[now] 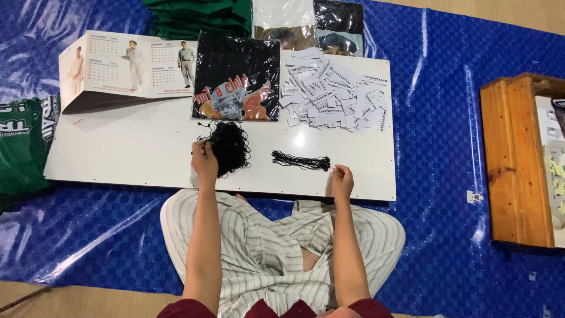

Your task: Sorting and aligning individual black strings from a pile into a neat row on a flat surface.

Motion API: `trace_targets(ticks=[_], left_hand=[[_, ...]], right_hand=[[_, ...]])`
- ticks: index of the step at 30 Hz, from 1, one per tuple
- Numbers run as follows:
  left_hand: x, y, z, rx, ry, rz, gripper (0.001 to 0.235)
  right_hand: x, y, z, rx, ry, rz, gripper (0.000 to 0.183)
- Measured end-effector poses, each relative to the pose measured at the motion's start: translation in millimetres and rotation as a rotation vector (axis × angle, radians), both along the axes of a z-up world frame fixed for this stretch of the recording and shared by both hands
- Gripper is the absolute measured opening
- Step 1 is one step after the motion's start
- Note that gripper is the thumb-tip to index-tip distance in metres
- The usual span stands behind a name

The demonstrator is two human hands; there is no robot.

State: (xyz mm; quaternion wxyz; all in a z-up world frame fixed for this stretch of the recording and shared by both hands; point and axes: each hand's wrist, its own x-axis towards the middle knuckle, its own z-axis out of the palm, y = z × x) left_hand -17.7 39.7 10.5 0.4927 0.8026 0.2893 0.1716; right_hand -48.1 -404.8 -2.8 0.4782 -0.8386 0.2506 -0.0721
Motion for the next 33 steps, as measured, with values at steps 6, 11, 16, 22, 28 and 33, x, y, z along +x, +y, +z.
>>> trace_targets(ticks=[6,11,16,22,28,33], left_hand=[[-1,20,-19,-0.241,-0.212,0.314,0.019],[-6,-5,-31,0.426,0.034,0.331,0.041],[-25,-49,9,0.897,0.146,0.177,0.051],[-36,-71,-17,1.032,0.059,-0.284,0.028],[-28,-76,-8,1.037,0.470,-0.306,0.034],[-28,-71,-13,0.949,0.484,-0.307,0.037]], right_hand=[[0,3,3,0.016,0.009,-0.026,0.019],[-1,5,7,0.030,-0.012,-0.009,0.020],[-2,6,10,0.035,-0.015,-0.007,0.020],[-2,4,4,0.027,-0.047,-0.003,0.019],[0,4,2,0.013,-0.036,0.005,0.020],[-2,5,6,0.028,-0.040,0.004,0.019]])
